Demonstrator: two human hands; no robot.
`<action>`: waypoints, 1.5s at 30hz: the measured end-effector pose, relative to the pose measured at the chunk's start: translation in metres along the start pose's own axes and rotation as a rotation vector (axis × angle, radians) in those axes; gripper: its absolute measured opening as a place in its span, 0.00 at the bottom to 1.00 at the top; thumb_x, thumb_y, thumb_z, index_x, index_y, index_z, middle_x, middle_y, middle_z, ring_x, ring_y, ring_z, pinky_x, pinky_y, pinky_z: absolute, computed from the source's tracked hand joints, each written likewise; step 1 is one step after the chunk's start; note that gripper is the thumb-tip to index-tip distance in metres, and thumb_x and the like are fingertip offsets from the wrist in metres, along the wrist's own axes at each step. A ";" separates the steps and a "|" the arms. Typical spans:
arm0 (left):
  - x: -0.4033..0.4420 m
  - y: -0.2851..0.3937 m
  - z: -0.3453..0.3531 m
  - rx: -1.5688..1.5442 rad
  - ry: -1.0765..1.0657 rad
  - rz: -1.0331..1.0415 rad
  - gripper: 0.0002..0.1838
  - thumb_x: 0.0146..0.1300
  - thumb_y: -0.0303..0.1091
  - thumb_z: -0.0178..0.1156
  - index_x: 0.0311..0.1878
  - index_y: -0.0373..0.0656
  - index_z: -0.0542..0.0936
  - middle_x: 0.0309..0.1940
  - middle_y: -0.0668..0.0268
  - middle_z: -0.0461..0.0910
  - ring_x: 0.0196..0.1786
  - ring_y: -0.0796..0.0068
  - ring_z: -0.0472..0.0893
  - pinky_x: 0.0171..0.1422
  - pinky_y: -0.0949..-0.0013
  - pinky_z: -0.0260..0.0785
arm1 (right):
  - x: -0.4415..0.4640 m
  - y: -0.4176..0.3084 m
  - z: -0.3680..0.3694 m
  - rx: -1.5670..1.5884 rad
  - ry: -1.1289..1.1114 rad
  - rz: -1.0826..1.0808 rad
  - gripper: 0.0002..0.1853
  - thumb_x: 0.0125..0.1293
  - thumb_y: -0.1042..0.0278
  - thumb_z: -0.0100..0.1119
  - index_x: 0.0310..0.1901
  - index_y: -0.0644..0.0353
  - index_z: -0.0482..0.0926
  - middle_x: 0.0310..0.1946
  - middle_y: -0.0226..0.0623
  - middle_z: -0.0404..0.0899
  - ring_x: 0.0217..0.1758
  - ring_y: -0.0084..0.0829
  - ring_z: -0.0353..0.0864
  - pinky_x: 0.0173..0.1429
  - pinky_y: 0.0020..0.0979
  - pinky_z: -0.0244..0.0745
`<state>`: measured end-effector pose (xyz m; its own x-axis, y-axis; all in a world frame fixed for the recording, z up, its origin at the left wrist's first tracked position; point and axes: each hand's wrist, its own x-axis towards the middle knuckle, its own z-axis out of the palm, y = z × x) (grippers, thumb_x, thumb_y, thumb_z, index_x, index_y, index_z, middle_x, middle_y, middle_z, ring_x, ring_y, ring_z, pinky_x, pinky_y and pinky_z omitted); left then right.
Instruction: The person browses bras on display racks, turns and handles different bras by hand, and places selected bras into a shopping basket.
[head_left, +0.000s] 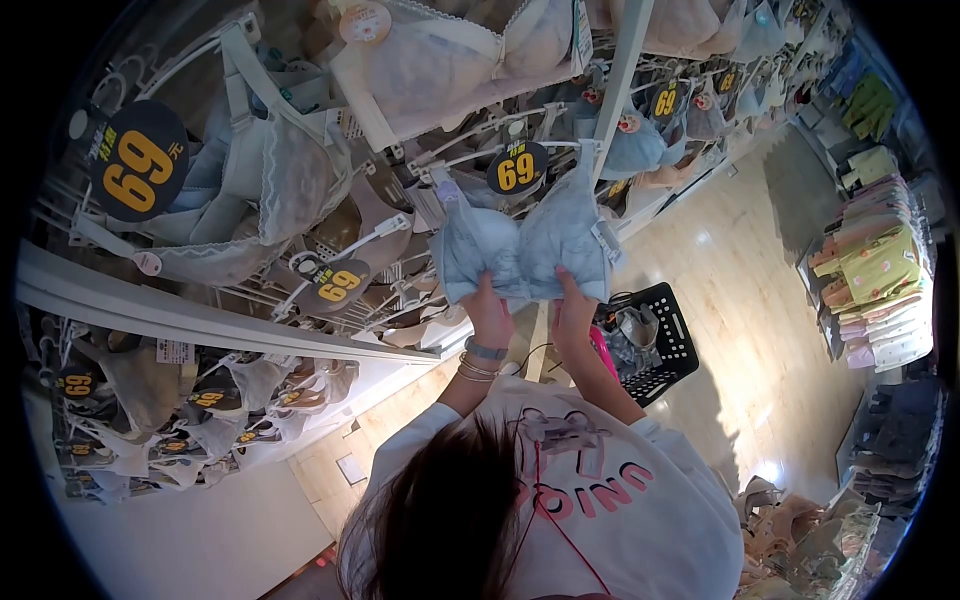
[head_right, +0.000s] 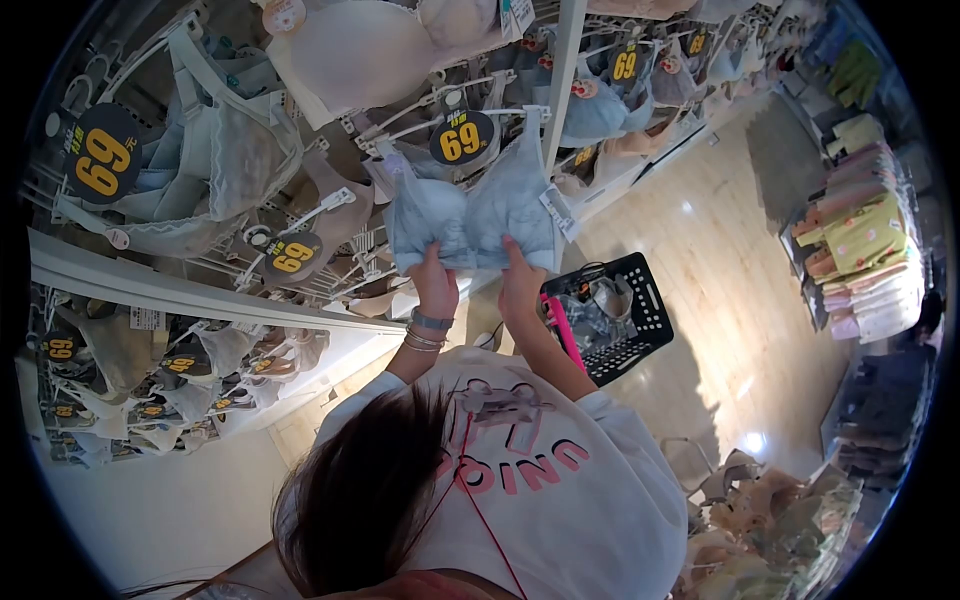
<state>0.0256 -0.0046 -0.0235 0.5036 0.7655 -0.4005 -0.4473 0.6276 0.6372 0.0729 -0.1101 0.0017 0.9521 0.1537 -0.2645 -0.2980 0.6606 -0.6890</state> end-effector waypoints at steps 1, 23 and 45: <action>0.004 -0.002 -0.005 -0.016 -0.034 0.009 0.27 0.58 0.20 0.55 0.62 0.43 0.63 0.59 0.65 0.69 0.57 0.72 0.73 0.58 0.71 0.68 | 0.000 -0.001 0.001 -0.005 0.006 0.012 0.28 0.57 0.82 0.60 0.60 0.62 0.64 0.55 0.36 0.71 0.55 0.31 0.74 0.56 0.30 0.73; 0.022 -0.005 -0.007 -0.233 -0.088 -0.257 0.17 0.60 0.25 0.52 0.53 0.41 0.71 0.50 0.63 0.75 0.52 0.67 0.76 0.56 0.62 0.71 | 0.000 -0.003 0.013 -0.016 0.149 -0.044 0.26 0.54 0.80 0.63 0.56 0.64 0.69 0.49 0.35 0.76 0.46 0.28 0.78 0.44 0.27 0.74; -0.017 0.005 0.010 -0.120 -0.274 -0.277 0.15 0.60 0.36 0.62 0.51 0.50 0.75 0.45 0.71 0.79 0.49 0.75 0.76 0.52 0.67 0.66 | 0.009 -0.001 0.004 0.063 -0.091 0.020 0.29 0.58 0.78 0.62 0.61 0.64 0.63 0.55 0.37 0.71 0.58 0.31 0.71 0.63 0.32 0.66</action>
<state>0.0224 -0.0159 -0.0076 0.7884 0.5089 -0.3455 -0.3417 0.8294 0.4420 0.0824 -0.1064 0.0023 0.9492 0.2313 -0.2135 -0.3148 0.7009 -0.6400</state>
